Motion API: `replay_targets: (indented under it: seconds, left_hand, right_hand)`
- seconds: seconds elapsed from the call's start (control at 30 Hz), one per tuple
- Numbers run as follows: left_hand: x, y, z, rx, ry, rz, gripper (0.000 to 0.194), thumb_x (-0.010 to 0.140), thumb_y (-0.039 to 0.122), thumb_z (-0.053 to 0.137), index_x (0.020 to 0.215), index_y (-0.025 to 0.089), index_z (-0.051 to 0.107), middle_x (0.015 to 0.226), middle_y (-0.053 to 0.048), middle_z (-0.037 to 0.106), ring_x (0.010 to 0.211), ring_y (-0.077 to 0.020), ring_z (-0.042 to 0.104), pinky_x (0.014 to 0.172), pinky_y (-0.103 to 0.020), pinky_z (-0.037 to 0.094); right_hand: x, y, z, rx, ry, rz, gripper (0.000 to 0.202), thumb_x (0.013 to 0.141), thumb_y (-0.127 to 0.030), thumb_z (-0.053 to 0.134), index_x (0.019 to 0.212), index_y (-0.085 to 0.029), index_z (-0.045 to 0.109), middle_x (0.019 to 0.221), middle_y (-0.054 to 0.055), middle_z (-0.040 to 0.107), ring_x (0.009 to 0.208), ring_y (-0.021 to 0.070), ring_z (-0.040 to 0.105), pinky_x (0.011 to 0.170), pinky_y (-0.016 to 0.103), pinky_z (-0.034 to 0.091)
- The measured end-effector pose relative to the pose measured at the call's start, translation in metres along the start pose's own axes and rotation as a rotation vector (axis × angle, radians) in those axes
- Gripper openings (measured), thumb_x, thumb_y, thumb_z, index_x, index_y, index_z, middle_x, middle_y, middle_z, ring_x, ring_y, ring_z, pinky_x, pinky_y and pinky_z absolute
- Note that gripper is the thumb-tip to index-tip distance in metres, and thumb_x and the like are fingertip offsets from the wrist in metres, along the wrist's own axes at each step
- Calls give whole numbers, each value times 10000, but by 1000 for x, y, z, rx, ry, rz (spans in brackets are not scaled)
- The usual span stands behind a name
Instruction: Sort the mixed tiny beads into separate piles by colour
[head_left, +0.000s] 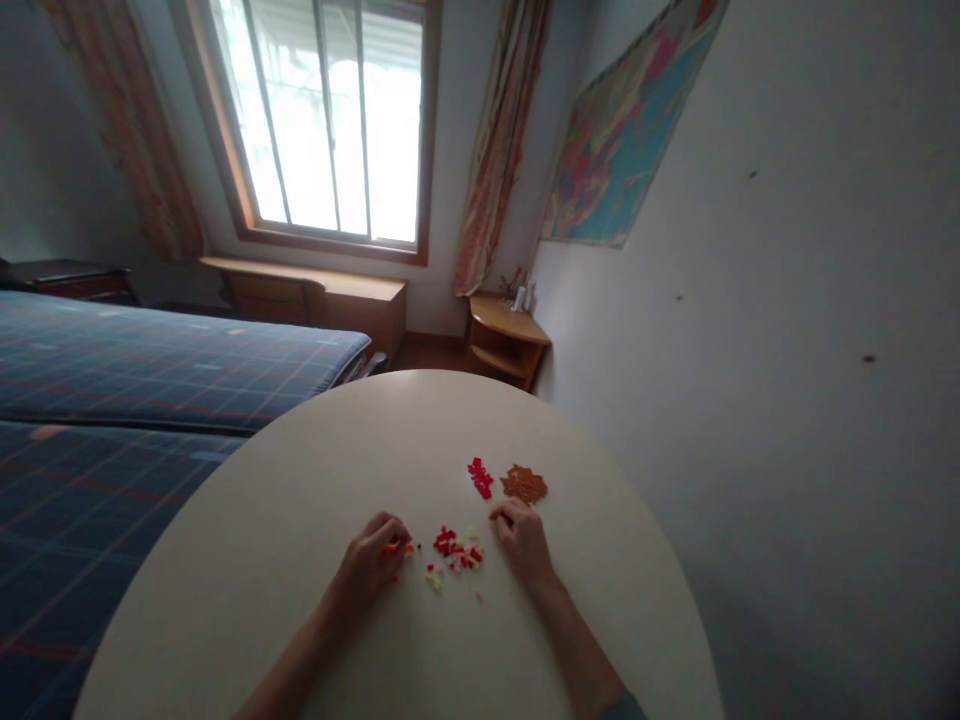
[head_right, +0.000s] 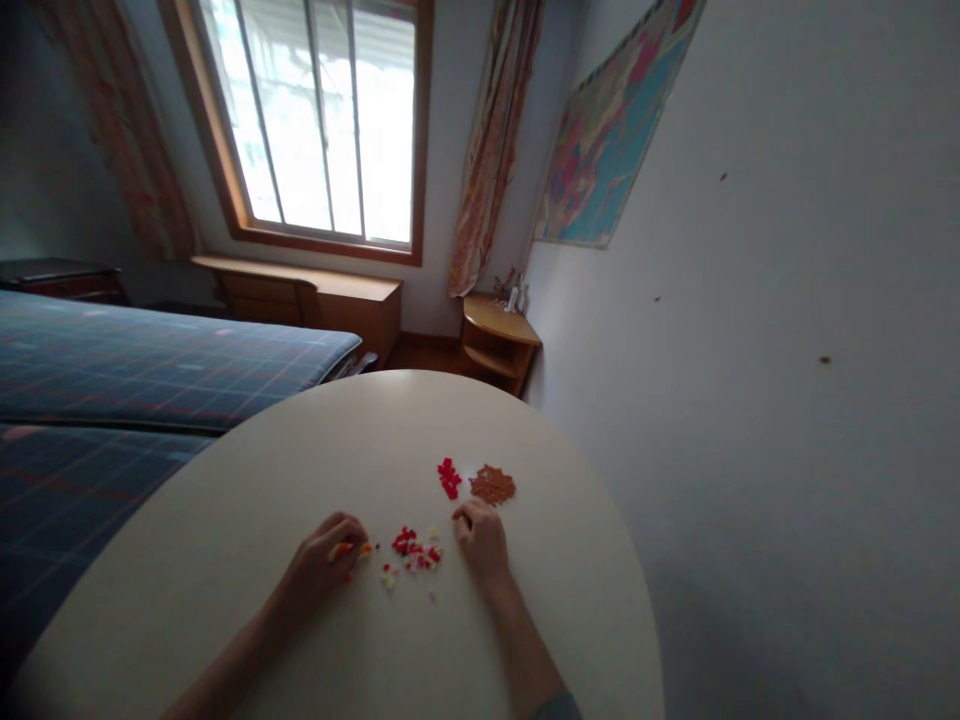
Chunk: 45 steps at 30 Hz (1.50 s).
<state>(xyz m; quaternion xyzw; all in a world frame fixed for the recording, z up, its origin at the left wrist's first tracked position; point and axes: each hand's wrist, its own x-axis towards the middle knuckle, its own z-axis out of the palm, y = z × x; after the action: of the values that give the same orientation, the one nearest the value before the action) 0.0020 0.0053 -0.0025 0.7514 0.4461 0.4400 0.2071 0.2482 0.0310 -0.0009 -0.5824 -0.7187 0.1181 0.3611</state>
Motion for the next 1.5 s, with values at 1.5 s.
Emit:
replay_targets:
  seconds: [1.5]
  left_hand:
    - [-1,8,3,49,96,42,92,762,246,514,823,195,561,829,-54,623,789,-170,595,712,-279,491]
  right_hand:
    - [-16,-44,19,-22,54,-252,119,797,-267,539,761,-214,638,720,23,620,705,146,529,684,261,384]
